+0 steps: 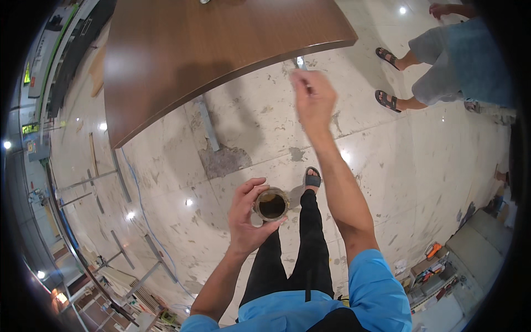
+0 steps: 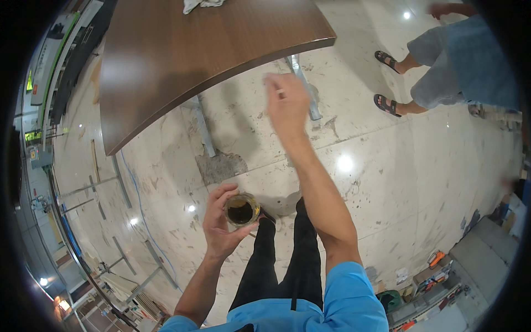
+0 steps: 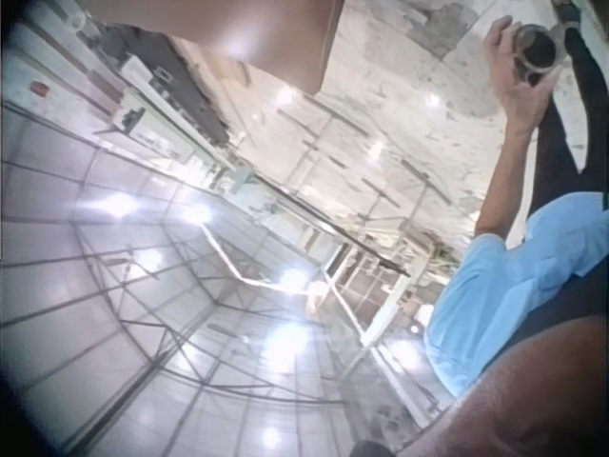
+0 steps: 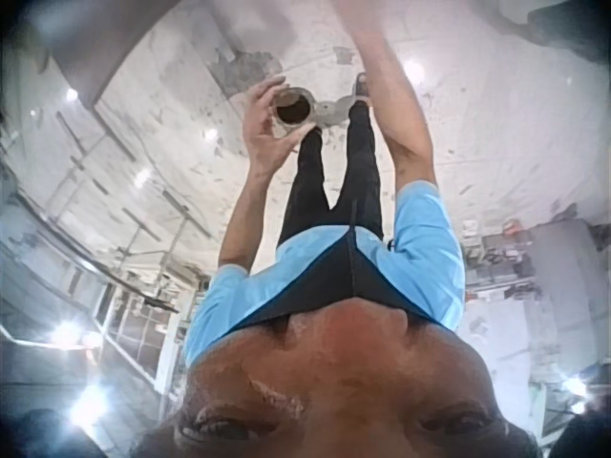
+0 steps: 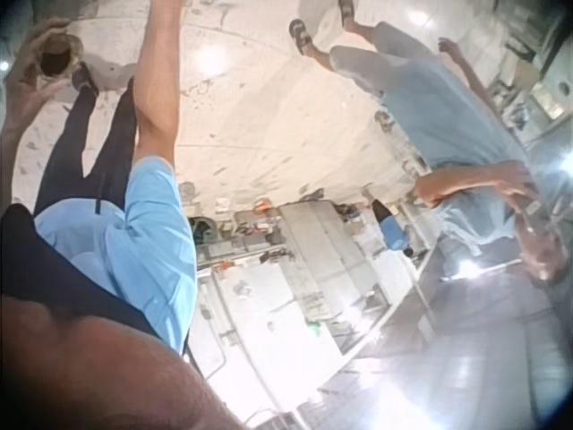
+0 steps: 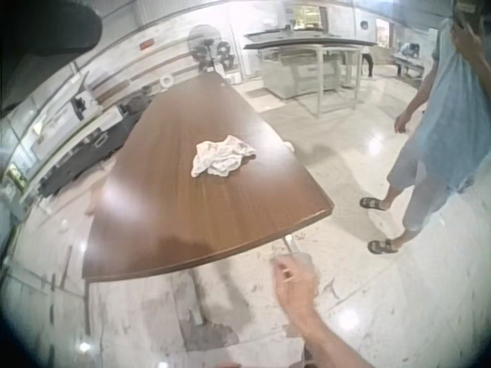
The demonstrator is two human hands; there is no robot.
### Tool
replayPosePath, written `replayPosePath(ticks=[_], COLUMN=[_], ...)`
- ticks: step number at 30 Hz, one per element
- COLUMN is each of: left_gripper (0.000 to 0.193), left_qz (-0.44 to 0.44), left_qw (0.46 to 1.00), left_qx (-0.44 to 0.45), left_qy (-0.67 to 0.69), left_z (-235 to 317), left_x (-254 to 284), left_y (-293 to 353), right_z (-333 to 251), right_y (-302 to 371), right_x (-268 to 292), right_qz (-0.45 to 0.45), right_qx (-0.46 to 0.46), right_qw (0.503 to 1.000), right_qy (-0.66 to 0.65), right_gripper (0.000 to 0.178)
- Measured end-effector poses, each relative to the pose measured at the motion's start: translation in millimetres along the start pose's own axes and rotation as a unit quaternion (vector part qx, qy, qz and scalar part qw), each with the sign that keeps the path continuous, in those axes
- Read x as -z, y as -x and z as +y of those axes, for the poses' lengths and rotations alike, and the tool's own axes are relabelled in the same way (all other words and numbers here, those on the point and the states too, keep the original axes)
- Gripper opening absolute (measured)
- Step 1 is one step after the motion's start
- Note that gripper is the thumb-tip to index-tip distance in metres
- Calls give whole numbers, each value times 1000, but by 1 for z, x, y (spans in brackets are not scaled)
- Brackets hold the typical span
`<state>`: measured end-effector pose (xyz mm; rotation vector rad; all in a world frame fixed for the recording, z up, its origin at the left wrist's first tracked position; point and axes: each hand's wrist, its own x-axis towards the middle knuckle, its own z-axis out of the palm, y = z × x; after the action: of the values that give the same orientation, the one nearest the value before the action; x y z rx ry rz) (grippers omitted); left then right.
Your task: The person applies a dark liquid finish to the edges of a wooden tabletop using a small brush, then wipes the surface with a cloth. The person holds a small container of finish and a brush, repeatedly dipping the brush and applying the finish along the tabletop edges, followed by wiping with a cloth.
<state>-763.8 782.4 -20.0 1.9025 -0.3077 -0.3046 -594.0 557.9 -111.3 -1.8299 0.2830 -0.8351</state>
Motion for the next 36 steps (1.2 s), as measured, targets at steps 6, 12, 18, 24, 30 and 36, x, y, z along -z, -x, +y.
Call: replayPosePath(ticks=[6,12,18,24,30,36], left_gripper=[67,67,70,69,67,68], left_qz=[50,73,75,99,111,125], left_qw=[999,997,997,992,993,988], left_qx=[16,8,10,22,20,31], left_qy=[16,29,22,68,35,81], left_z=[-5,-14,-22,-26,-30,-35], left_x=[16,32,49,60,77,84], left_y=[7,16,25,36,47,57], right_z=[1,-14,-16,-35,-46,-50], right_y=[4,20,20,54,40,72], right_x=[-23,-39,-40,-78,-64,-114], right_qz=[14,-24,8,-75,0,-136], right_qx=[-2,8,7,25,-35,42], right_qw=[1000,1000,1000,997,999,990], right_qy=[15,3,11,-18,-7,-15], right_gripper=[6,8,10,8,8,10])
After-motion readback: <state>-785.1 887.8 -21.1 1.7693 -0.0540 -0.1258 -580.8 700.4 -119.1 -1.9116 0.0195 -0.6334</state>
